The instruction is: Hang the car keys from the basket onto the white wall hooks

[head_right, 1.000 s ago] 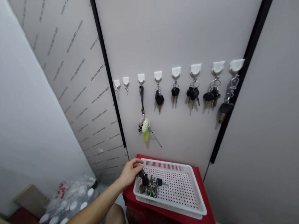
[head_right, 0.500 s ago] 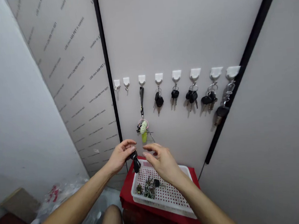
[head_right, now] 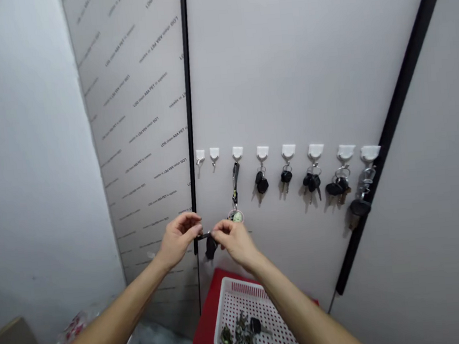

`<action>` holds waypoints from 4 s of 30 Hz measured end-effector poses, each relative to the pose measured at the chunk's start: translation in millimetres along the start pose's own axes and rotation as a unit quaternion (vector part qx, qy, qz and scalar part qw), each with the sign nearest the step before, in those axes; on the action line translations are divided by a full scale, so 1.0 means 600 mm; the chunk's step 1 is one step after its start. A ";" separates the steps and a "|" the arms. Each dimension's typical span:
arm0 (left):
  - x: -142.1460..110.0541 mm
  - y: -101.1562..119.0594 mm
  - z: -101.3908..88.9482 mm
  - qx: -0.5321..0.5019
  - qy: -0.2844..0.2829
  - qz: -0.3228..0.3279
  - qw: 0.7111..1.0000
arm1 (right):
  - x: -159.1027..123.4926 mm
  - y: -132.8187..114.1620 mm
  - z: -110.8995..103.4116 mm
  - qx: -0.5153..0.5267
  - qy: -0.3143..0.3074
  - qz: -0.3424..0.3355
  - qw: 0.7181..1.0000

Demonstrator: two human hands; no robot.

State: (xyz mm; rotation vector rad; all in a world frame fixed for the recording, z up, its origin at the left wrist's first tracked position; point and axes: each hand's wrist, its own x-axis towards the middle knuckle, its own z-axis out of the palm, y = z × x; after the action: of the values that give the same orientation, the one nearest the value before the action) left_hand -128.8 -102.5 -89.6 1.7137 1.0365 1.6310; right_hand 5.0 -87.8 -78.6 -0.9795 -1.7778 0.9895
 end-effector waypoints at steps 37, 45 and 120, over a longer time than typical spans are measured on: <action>0.105 -0.062 0.014 0.217 0.083 -0.038 0.972 | 0.104 -0.053 -0.036 -0.415 0.191 -0.228 0.860; -0.100 -0.182 0.075 0.307 -0.249 -0.066 0.916 | -0.075 0.194 -0.031 -0.430 -0.236 -0.004 0.872; 0.138 -0.010 -0.034 0.176 0.116 -0.010 0.978 | 0.074 0.009 -0.028 -0.267 0.087 -0.136 0.950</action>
State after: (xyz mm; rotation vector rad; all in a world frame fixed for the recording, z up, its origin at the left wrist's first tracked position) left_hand -152.7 -33.0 -45.5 1.7471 1.5265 1.7462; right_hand 7.0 -42.1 -64.9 -1.0642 -2.0027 0.2350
